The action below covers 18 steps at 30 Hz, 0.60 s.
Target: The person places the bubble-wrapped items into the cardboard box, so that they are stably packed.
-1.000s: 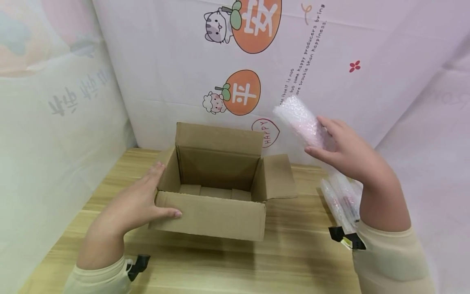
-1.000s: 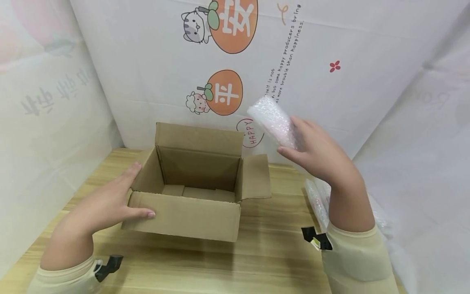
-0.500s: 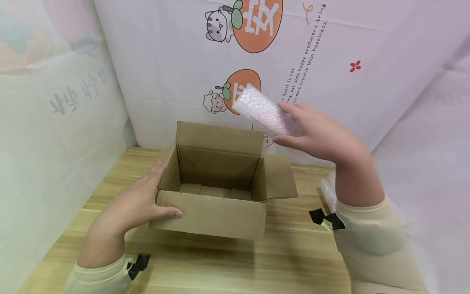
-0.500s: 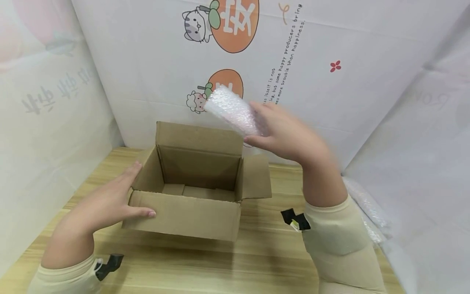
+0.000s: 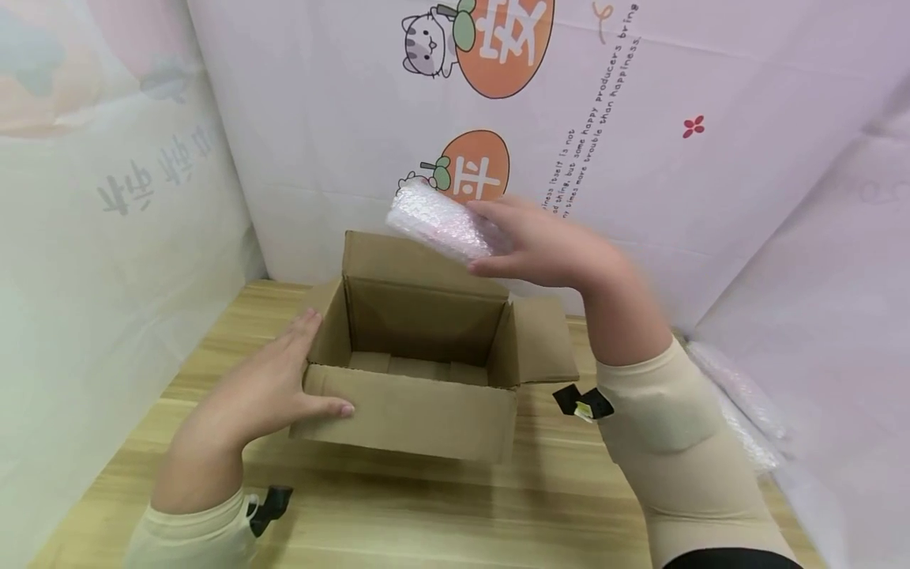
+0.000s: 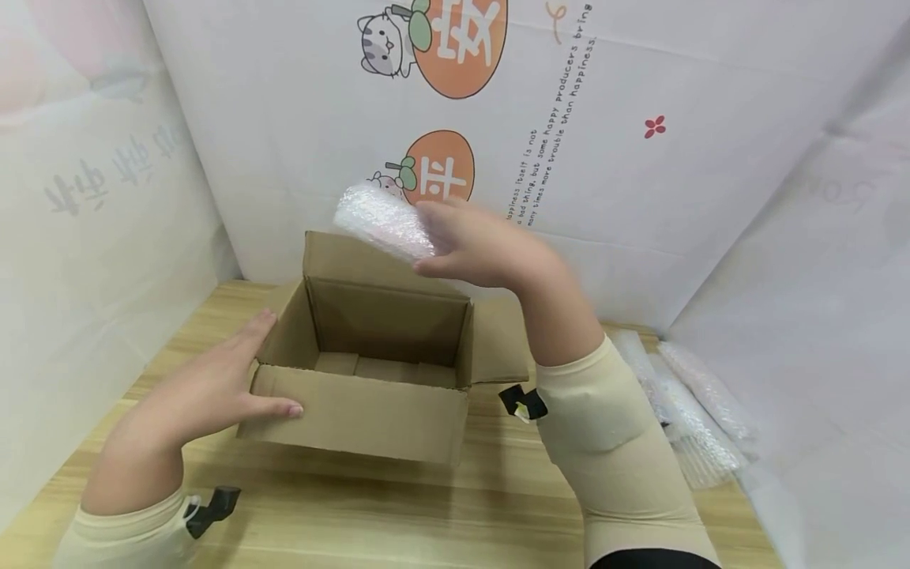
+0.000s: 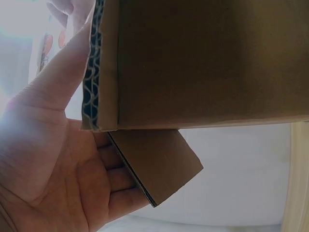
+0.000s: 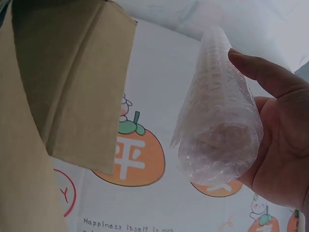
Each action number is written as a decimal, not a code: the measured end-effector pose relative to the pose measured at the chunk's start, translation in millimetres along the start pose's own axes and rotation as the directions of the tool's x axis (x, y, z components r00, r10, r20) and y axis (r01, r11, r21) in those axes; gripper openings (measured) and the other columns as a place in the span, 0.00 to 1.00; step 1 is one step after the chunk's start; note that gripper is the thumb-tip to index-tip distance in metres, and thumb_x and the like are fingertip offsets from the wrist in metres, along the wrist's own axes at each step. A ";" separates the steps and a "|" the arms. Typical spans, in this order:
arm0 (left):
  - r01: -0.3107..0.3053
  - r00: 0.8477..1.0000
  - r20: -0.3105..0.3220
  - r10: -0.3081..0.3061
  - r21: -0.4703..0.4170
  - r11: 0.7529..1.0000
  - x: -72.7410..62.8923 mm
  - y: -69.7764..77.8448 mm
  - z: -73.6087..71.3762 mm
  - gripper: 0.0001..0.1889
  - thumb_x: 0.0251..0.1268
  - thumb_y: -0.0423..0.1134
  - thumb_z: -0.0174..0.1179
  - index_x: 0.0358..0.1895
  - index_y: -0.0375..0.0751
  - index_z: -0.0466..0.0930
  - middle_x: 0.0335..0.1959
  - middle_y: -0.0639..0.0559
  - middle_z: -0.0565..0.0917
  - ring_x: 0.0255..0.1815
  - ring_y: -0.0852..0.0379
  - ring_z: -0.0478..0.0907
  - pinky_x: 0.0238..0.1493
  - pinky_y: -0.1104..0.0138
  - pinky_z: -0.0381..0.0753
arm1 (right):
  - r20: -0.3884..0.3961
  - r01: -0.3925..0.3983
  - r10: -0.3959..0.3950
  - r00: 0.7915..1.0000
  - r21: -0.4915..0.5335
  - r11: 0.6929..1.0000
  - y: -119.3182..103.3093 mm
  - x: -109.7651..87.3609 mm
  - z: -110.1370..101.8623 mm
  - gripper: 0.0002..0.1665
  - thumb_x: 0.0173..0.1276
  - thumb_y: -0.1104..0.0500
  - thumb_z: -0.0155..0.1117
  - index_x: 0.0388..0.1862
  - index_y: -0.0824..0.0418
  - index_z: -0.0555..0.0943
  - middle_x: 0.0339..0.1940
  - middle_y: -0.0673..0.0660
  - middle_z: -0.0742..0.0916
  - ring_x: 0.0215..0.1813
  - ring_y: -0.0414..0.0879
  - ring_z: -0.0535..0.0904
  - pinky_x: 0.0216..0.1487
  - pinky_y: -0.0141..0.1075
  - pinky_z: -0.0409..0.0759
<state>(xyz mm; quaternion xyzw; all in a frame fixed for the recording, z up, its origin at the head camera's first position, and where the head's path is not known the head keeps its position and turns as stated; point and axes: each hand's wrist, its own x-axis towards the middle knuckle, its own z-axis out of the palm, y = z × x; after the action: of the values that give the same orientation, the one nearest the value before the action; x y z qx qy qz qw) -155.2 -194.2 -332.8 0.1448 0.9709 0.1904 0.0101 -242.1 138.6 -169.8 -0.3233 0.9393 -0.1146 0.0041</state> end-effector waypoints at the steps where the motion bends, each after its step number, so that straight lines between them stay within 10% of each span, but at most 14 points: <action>1: -0.001 1.000 0.000 0.001 0.000 1.000 0.2 -0.2 -0.2 0.73 0.38 0.81 0.61 0.79 0.39 0.33 0.81 0.40 0.40 0.79 0.35 0.46 0.74 0.39 0.53 | 0.006 0.010 -0.010 1.000 -0.007 1.000 -1.1 3.7 1.4 0.46 0.65 0.41 0.66 0.78 0.51 0.60 0.72 0.54 0.70 0.71 0.47 0.64 0.73 0.46 0.64; 18: -0.005 1.000 0.004 0.005 0.006 1.000 3.1 -3.4 -0.5 0.73 0.39 0.81 0.60 0.79 0.38 0.34 0.81 0.40 0.40 0.79 0.36 0.46 0.75 0.40 0.52 | 0.281 -0.032 0.027 0.959 0.014 0.999 -10.7 49.8 24.3 0.42 0.63 0.41 0.66 0.73 0.49 0.65 0.67 0.45 0.72 0.68 0.41 0.66 0.72 0.41 0.65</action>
<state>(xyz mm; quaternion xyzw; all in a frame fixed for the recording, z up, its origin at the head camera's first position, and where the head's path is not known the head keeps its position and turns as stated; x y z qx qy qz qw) -159.1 -196.5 -333.5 0.1475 0.9711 0.1873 0.0112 -273.1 95.0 -187.8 -0.3222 0.9329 -0.0761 0.1420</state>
